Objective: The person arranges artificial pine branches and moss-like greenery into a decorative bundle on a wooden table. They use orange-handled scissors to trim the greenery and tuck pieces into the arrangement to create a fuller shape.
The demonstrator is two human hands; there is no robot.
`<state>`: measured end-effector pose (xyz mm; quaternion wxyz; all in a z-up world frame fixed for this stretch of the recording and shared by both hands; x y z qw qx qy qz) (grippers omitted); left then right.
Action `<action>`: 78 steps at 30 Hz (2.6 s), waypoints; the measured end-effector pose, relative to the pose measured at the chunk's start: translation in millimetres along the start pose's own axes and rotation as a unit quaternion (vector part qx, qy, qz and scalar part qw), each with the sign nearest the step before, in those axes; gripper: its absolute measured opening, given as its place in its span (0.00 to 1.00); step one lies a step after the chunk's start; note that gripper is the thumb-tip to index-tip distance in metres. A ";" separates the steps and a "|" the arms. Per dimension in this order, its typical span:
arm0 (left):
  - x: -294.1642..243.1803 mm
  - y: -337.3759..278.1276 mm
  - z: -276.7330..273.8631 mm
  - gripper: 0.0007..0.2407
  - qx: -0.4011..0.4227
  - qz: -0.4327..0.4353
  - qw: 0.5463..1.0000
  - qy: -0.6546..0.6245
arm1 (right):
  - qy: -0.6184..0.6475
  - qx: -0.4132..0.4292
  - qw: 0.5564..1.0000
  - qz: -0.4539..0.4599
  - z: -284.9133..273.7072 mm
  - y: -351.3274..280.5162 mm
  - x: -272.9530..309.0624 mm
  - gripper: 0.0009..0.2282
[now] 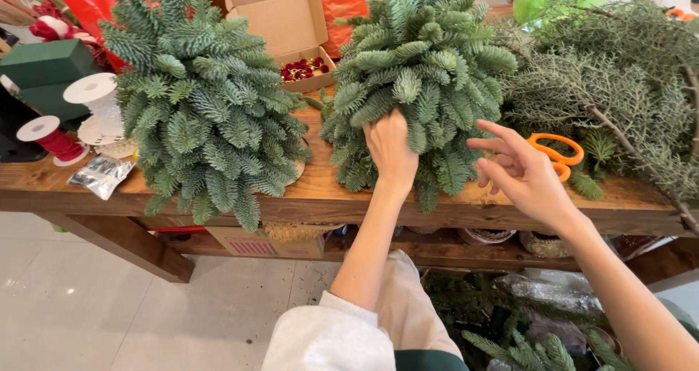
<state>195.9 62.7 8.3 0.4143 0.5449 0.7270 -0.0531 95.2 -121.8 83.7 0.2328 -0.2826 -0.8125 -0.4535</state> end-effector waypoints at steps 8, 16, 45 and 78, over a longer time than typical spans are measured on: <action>-11.2 8.6 0.1 0.13 -0.026 -0.052 0.996 0.061 | -0.001 -0.017 0.995 0.102 -15.0 -5.6 4.4 0.25; -13.0 6.8 -19.5 0.13 -0.006 -0.063 0.997 0.051 | 0.007 -0.002 0.996 0.093 2.1 -1.3 19.0 0.24; -10.6 23.5 5.3 0.15 -0.075 -0.084 0.993 0.044 | 0.008 -0.052 0.989 0.135 -23.3 -31.6 -8.7 0.24; 40.0 -75.6 -129.0 0.18 0.205 -0.210 0.852 -0.433 | -0.300 0.198 0.929 -0.093 59.0 18.8 19.6 0.17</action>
Point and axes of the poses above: each hand's wrist, its own y-axis towards the middle knuckle, its own z-axis out of the palm, x = y × z, the point moved 3 cm from there along y, towards the middle knuckle, and after that the axes turned 15 degrees about -z, right-handed, at the moved point
